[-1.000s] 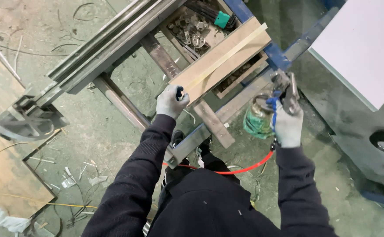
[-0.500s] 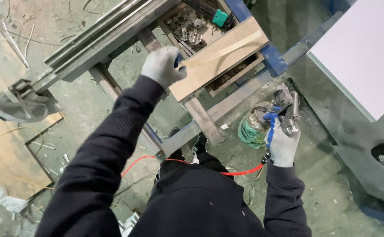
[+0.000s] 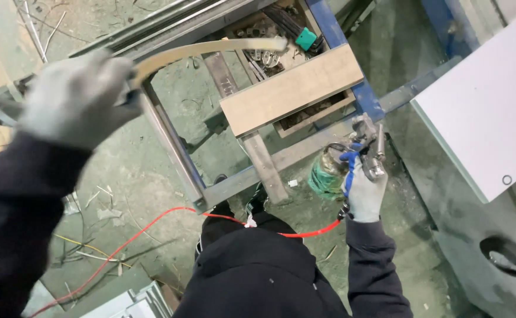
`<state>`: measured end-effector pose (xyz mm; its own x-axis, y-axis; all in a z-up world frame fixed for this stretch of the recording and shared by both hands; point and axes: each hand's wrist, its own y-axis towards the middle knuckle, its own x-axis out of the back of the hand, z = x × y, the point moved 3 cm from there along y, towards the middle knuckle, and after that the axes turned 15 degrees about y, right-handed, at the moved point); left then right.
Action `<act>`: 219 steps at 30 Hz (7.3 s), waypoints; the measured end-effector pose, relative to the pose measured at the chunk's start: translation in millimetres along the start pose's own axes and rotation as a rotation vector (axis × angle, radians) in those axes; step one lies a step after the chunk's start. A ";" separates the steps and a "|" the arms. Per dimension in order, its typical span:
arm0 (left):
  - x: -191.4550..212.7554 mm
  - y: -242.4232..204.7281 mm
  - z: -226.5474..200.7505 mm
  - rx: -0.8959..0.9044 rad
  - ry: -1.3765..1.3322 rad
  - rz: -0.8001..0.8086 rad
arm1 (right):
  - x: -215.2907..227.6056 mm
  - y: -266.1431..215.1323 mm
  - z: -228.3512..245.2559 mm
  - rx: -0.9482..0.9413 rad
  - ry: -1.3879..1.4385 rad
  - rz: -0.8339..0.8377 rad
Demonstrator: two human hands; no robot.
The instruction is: The person stacks white cabinet doors and handles circular plastic components. They then use a spray gun to apply a substance to a wooden strip and subsequently spray the edges of a white cabinet door.
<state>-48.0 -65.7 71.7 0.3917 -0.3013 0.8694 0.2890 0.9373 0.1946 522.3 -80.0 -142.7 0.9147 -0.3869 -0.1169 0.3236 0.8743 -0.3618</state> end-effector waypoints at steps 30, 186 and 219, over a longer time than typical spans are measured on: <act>169.5 -575.7 -156.5 1.175 0.144 -0.068 | -237.0 -271.6 -27.9 0.212 -0.176 1.167; -217.1 328.4 -758.5 0.974 -2.018 0.639 | 457.1 -152.2 -80.9 0.197 0.277 -0.746; -2.7 267.4 -829.3 0.508 -2.643 0.720 | 434.9 -98.7 -10.7 -0.082 -0.063 -0.720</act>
<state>752.7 40.6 -255.3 -0.7809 0.1072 -0.6154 0.4260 0.8119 -0.3991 885.5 -337.7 -167.7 0.4945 -0.8384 0.2291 0.8337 0.3831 -0.3977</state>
